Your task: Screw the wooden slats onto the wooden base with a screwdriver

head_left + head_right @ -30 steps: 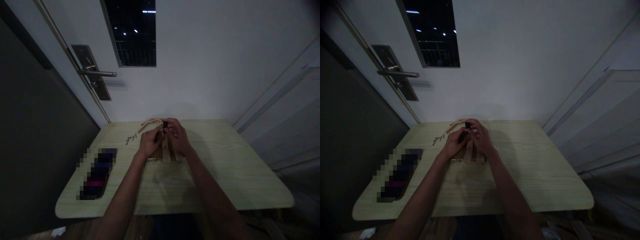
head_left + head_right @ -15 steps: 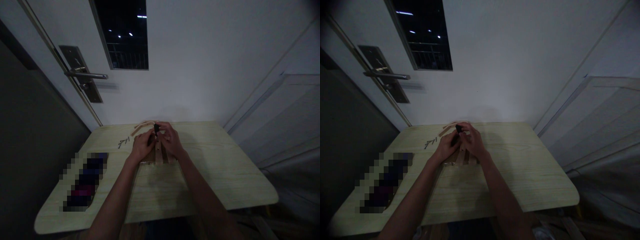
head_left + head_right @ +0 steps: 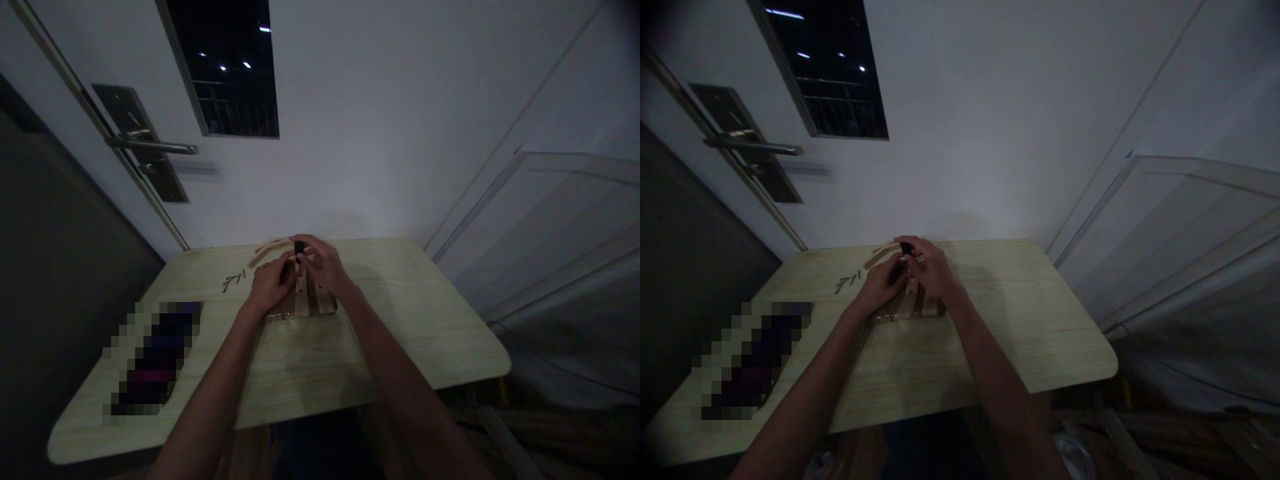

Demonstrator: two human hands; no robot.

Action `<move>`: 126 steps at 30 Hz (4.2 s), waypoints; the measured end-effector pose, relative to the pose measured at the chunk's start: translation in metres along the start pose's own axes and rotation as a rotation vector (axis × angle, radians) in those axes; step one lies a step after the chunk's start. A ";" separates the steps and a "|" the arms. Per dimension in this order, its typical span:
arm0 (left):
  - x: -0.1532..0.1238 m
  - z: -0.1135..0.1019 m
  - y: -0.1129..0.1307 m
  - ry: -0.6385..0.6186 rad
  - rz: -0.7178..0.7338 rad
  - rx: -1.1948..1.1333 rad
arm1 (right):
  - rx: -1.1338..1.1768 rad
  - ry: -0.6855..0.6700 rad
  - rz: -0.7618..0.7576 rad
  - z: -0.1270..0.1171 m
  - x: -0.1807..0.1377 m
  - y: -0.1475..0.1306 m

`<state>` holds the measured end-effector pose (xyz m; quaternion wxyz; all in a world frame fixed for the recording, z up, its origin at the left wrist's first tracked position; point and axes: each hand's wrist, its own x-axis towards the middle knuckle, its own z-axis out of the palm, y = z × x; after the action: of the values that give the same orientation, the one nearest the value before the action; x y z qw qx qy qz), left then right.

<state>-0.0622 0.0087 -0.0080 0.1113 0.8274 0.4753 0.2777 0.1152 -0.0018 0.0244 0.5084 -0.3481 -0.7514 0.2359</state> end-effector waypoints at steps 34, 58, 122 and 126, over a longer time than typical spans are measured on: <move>0.010 0.002 0.005 -0.062 -0.055 0.072 | -0.565 -0.020 -0.003 0.000 0.026 -0.017; 0.020 0.004 0.002 -0.076 -0.111 0.157 | 0.144 -0.427 0.068 -0.043 0.077 0.013; 0.005 0.000 0.008 -0.019 -0.038 0.169 | -0.120 0.105 -0.026 0.006 0.011 0.015; 0.005 0.000 0.009 -0.014 -0.038 0.173 | -0.121 0.071 -0.054 0.007 0.013 0.015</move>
<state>-0.0542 0.0079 -0.0023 0.0480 0.8268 0.5122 0.2274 0.1098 0.0178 0.0188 0.5189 -0.3658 -0.7550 0.1638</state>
